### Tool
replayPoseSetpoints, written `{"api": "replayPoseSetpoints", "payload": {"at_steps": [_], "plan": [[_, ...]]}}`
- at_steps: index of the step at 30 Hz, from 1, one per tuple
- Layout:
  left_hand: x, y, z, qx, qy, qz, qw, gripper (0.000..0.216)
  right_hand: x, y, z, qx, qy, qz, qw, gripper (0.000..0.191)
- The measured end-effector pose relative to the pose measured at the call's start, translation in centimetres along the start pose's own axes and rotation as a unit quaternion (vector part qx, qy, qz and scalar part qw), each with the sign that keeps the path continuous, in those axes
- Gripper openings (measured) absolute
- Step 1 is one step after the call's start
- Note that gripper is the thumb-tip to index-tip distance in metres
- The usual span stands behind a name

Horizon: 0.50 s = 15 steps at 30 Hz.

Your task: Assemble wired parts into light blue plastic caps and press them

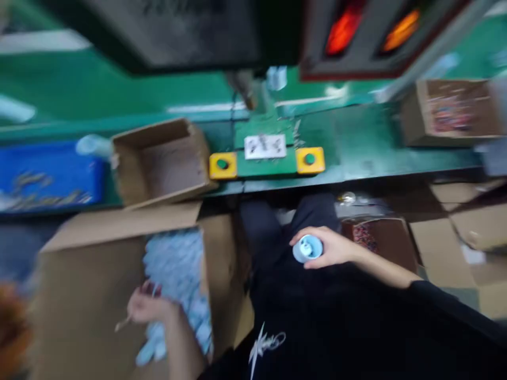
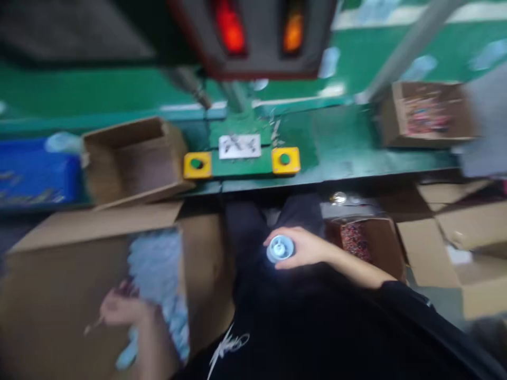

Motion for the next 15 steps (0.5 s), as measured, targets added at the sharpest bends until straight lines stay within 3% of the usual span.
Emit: {"api": "replayPoseSetpoints", "payload": {"at_steps": [2,3,5,6,7,9,11,15], "plan": [[3.6,2.0,1.0,-0.008,-0.066,0.083,0.994,0.037,-1.0,-1.8,-1.2,0.096,0.003,-0.032,0.995,0.057],[3.6,2.9,1.2,0.005,-0.103,0.083,0.991,0.038,-2.0,-2.5,-1.6,0.136,-0.006,-0.062,0.989,0.052],[0.4,4.5,1.2,0.036,-0.138,-0.024,0.989,0.025,-4.2,-3.5,-2.0,0.189,-0.014,-0.120,0.975,0.047],[-2.4,5.5,1.2,0.049,-0.125,-0.123,0.983,0.022,-5.2,-3.8,-2.0,0.197,-0.007,-0.143,0.970,0.045],[-5.5,7.0,1.0,0.075,-0.104,-0.252,0.959,0.024,-5.9,-4.0,-1.8,0.195,0.005,-0.157,0.968,0.045],[-9.9,9.2,1.1,0.118,-0.084,-0.410,0.901,0.026,-6.3,-4.3,-1.2,0.173,0.032,-0.158,0.972,0.049],[-12.0,10.0,1.4,0.142,-0.083,-0.470,0.867,0.028,-5.7,-4.4,-0.6,0.151,0.039,-0.143,0.977,0.052],[-13.0,9.5,1.5,0.199,0.010,-0.447,0.872,0.029,-2.9,-4.1,-0.3,0.132,-0.080,-0.064,0.986,0.057]]}}
Point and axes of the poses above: each hand's wrist, its own y-axis away from the middle knuckle, its own x-axis out of the back of the hand, z = x × y, the point moved 7 cm from there along -y, towards the middle knuckle, and after that the axes turned 12 degrees about z, right-handed, at the moved point
